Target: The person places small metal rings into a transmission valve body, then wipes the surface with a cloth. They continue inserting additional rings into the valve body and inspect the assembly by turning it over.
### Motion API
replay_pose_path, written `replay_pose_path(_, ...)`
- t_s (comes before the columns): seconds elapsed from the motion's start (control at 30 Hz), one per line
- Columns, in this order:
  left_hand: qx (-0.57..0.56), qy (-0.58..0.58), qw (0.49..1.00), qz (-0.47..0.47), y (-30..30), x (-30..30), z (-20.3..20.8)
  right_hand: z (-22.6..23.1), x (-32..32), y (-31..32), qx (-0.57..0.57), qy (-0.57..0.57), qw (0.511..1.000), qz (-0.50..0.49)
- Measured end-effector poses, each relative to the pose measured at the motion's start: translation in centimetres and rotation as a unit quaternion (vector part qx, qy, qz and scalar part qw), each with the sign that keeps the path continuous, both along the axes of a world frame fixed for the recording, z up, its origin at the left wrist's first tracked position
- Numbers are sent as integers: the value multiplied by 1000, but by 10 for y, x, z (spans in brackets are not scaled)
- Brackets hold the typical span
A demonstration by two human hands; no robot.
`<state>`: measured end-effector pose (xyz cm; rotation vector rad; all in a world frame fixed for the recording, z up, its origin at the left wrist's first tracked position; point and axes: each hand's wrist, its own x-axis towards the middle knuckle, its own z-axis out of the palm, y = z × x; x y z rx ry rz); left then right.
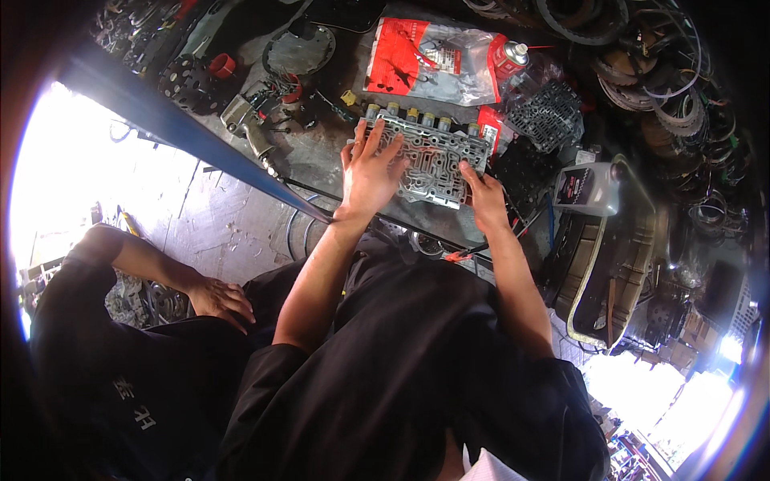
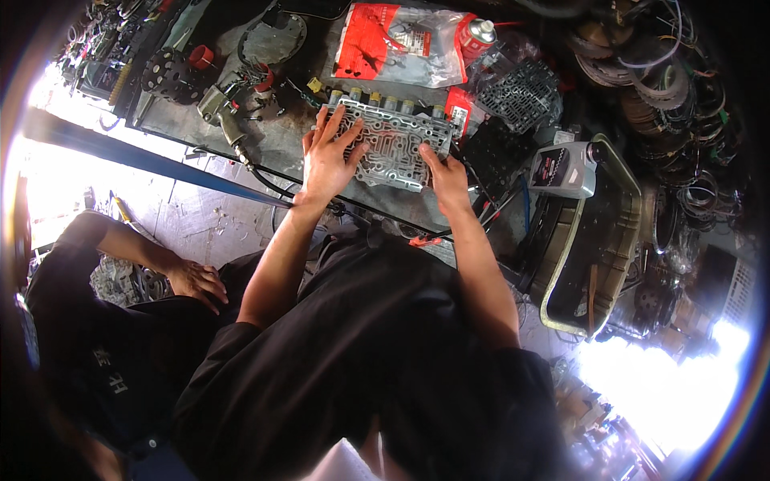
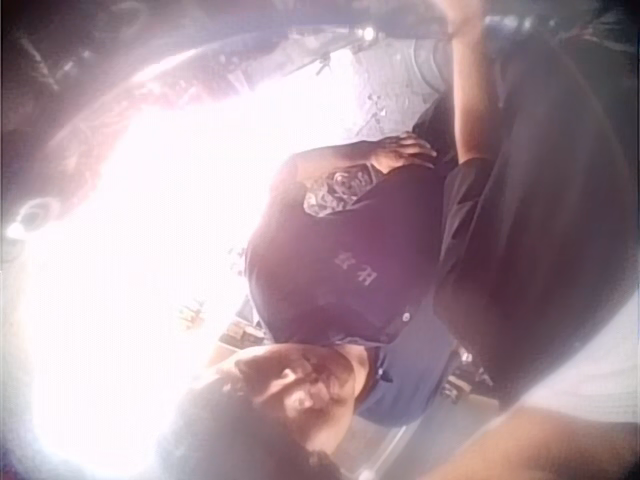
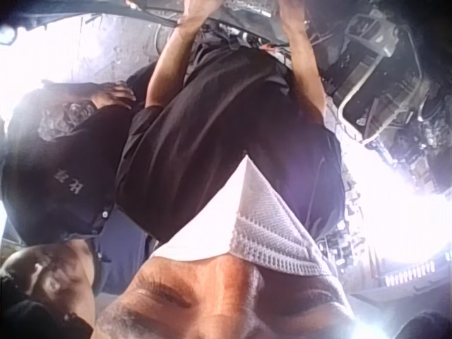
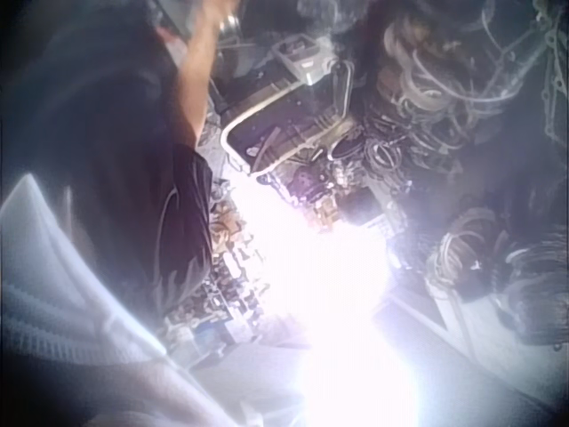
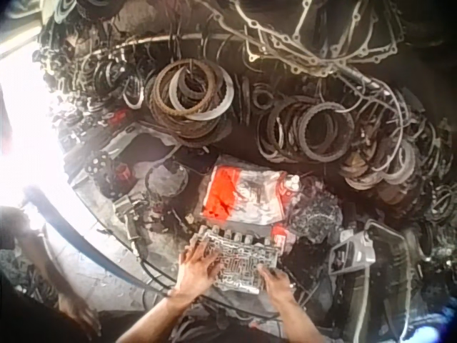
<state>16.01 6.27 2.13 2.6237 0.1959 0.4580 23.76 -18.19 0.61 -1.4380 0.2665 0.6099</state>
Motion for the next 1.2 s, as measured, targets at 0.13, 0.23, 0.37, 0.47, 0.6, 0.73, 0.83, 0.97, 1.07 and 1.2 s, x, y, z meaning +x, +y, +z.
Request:
replay_pose_path(0.13, -16, -17, 1000, -4, 0, 1, -2, 3, 0, -5, 23, 63, 998, -14)
replay_pose_path(0.23, -18, -7, 1000, -2, 0, 1, -3, 1, -2, -5, 10, 50, 999, -12)
replay_pose_path(0.37, -19, -4, 1000, -2, 1, 1, -4, -2, -1, -4, 33, 43, 998, -17)
replay_pose_path(0.47, -16, -4, 1000, -2, 0, 1, -4, -3, 0, -5, 46, 44, 998, -16)
replay_pose_path(0.6, -17, -18, 1000, -7, 0, 1, -3, -4, 0, -6, 75, 33, 996, -21)
replay_pose_path(0.73, -18, -20, 1000, -6, 0, 0, -3, -9, 0, -6, 73, 11, 997, -17)
replay_pose_path(0.83, -18, -13, 1000, -5, 0, 1, -3, -13, 1, -6, 68, -4, 997, -22)
replay_pose_path(0.97, -17, -4, 1000, -3, 0, 1, -3, -17, 2, -5, 71, 2, 997, -26)
replay_pose_path(1.07, -20, -2, 1000, -4, 0, 2, -3, -19, 1, -5, 74, 13, 996, -41)
replay_pose_path(1.2, -22, -16, 1000, -8, 0, 2, -6, -25, -2, -2, 80, -25, 994, -75)
